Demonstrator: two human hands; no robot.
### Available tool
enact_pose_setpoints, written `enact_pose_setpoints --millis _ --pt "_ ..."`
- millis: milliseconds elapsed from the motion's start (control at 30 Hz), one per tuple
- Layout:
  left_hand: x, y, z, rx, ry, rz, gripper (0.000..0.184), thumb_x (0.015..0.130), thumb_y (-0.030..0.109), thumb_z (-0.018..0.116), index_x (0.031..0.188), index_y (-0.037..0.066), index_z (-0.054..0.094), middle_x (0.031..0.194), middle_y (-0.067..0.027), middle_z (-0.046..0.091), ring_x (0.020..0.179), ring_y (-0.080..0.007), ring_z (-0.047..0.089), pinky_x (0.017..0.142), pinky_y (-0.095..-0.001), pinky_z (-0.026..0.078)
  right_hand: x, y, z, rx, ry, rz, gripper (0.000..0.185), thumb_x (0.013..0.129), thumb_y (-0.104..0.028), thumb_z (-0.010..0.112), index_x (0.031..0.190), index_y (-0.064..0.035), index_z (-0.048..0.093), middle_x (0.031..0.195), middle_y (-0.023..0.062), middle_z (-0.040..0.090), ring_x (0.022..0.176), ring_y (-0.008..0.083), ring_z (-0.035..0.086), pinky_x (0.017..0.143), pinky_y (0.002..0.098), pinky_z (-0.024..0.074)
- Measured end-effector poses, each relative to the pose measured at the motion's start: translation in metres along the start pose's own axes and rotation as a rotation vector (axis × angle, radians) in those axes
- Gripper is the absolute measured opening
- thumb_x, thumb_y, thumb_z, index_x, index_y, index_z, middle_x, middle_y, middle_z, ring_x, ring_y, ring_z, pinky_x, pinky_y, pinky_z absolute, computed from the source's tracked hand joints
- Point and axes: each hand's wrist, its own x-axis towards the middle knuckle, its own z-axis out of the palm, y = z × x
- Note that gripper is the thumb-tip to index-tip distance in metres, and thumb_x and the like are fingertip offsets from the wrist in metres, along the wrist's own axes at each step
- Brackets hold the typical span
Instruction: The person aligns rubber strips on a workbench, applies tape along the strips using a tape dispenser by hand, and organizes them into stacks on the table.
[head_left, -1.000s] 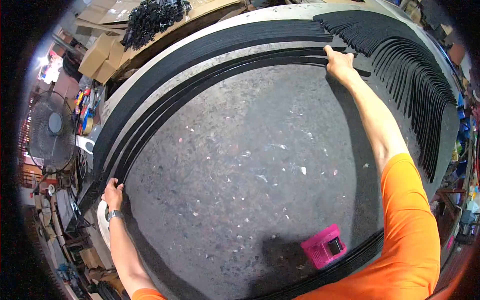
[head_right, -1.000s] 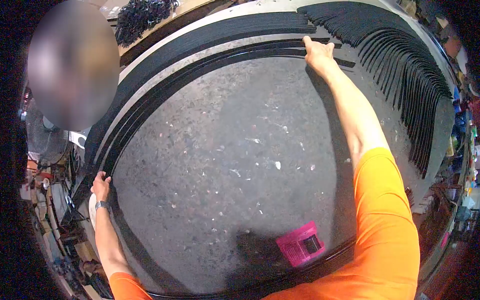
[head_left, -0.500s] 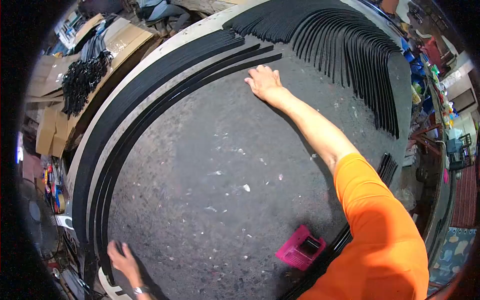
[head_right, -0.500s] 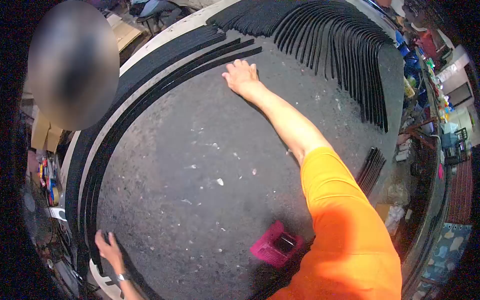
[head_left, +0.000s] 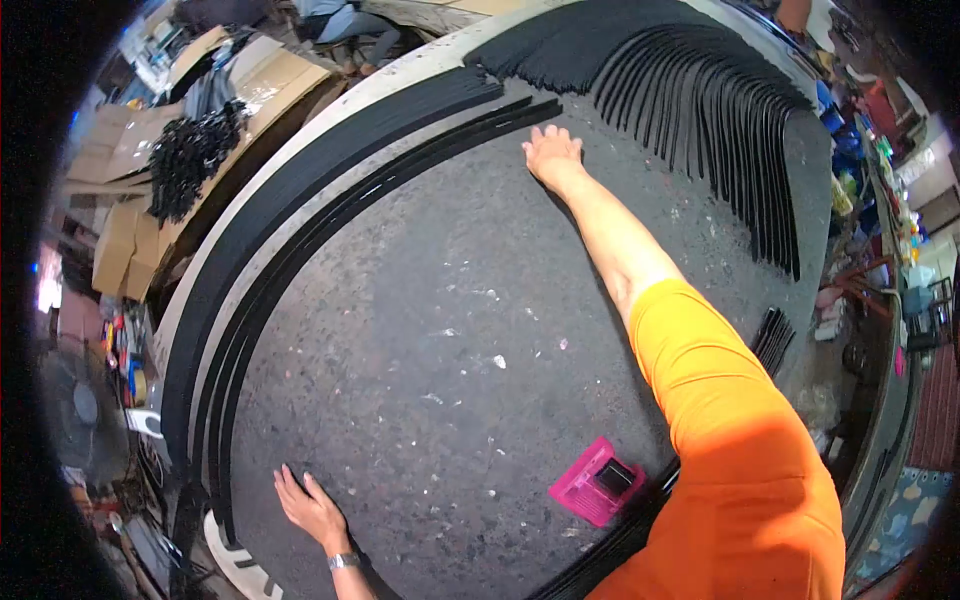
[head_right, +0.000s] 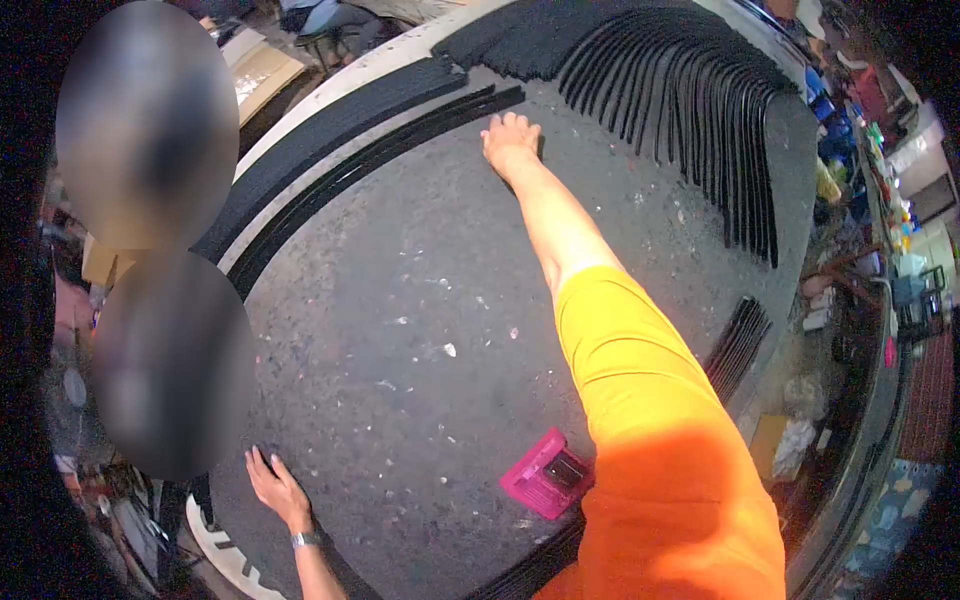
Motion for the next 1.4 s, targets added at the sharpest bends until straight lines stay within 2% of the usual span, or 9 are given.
enact_pose_setpoints --millis 333,400,467,500,667,867,1200,1333,1400 --pt "-0.004 0.009 -0.006 -0.024 0.066 -0.108 0.052 0.100 0.036 0.055 0.146 0.012 0.051 0.154 -0.0125 0.046 0.144 -0.0318 0.040 0.117 -0.0521 0.028 -0.099 -0.003 0.002 -0.069 -0.120 -0.063 0.059 0.104 -0.043 0.045 0.151 -0.0064 0.042 0.159 0.0103 0.037 0.145 0.0271 0.036 0.113 0.0513 0.0359" --pt "-0.003 0.013 -0.010 -0.049 0.133 -0.076 0.049 0.098 0.036 0.058 0.139 0.011 0.057 0.149 -0.0145 0.051 0.139 -0.0331 0.045 0.114 -0.0511 0.034 -0.123 -0.012 -0.014 -0.113 -0.210 -0.082 0.059 0.103 -0.045 0.046 0.146 -0.0053 0.048 0.159 0.0127 0.037 0.145 0.0285 0.039 0.110 0.0518 0.0396" --pt "-0.001 0.015 -0.021 -0.114 0.268 0.037 0.043 0.092 0.034 0.063 0.127 0.009 0.065 0.136 -0.0180 0.061 0.128 -0.0341 0.055 0.104 -0.0490 0.043 -0.158 -0.026 -0.040 -0.148 -0.263 -0.160 0.055 0.102 -0.046 0.047 0.133 -0.0018 0.059 0.147 0.0167 0.052 0.133 0.0346 0.053 0.105 0.0538 0.0454" --pt "-0.003 0.016 -0.022 -0.120 0.270 0.001 0.043 0.092 0.036 0.062 0.126 0.010 0.065 0.136 -0.0159 0.061 0.127 -0.0329 0.055 0.103 -0.0494 0.042 -0.169 -0.029 -0.028 -0.135 -0.162 -0.231 0.054 0.101 -0.046 0.049 0.122 0.0011 0.064 0.136 0.0198 0.060 0.124 0.0384 0.060 0.101 0.0531 0.0491" --pt "-0.006 0.005 0.004 -0.037 0.183 -0.119 0.054 0.098 0.044 0.053 0.141 0.012 0.054 0.151 -0.0132 0.047 0.143 -0.0314 0.039 0.115 -0.0557 0.028 -0.249 -0.087 -0.030 -0.122 -0.199 -0.402 0.062 0.099 -0.051 0.051 0.126 0.0038 0.061 0.141 0.0264 0.055 0.126 0.0378 0.058 0.102 0.0501 0.0486" --pt "-0.006 0.003 0.000 -0.151 0.153 -0.152 0.055 0.097 0.043 0.053 0.142 0.010 0.051 0.153 -0.0140 0.045 0.144 -0.0331 0.037 0.116 -0.0572 0.025 -0.393 -0.145 -0.041 -0.139 -0.200 -0.537 0.065 0.099 -0.049 0.053 0.133 0.0057 0.053 0.144 0.0301 0.050 0.128 0.0422 0.055 0.100 0.0499 0.0501" --pt "-0.013 -0.021 -0.016 -0.545 0.014 -0.065 0.052 0.088 0.034 0.067 0.132 0.008 0.060 0.152 -0.0141 0.045 0.149 -0.0328 0.027 0.121 -0.0599 0.011 -0.499 -0.208 -0.056 -0.170 -0.308 -0.406 0.092 0.092 -0.067 0.054 0.147 0.0061 0.040 0.153 0.0320 0.038 0.141 0.0432 0.042 0.109 0.0510 0.0438" --pt "-0.005 -0.060 -0.012 -0.898 0.032 0.067 0.051 0.082 0.028 0.073 0.127 0.006 0.062 0.138 -0.0174 0.055 0.134 -0.0343 0.047 0.115 -0.0504 0.033 -0.497 -0.208 -0.063 -0.178 -0.364 -0.385 0.093 0.092 -0.067 0.056 0.146 0.0074 0.041 0.153 0.0315 0.039 0.140 0.0421 0.044 0.111 0.0499 0.0418" --pt "0.006 -0.104 -0.036 -0.885 0.320 0.122 0.041 0.078 0.016 0.074 0.117 0.006 0.063 0.120 -0.0173 0.060 0.116 -0.0351 0.057 0.101 -0.0449 0.047 -0.500 -0.211 -0.067 -0.166 -0.371 -0.372 0.093 0.091 -0.067 0.056 0.146 0.0074 0.041 0.153 0.0316 0.038 0.140 0.0423 0.044 0.111 0.0496 0.0415"
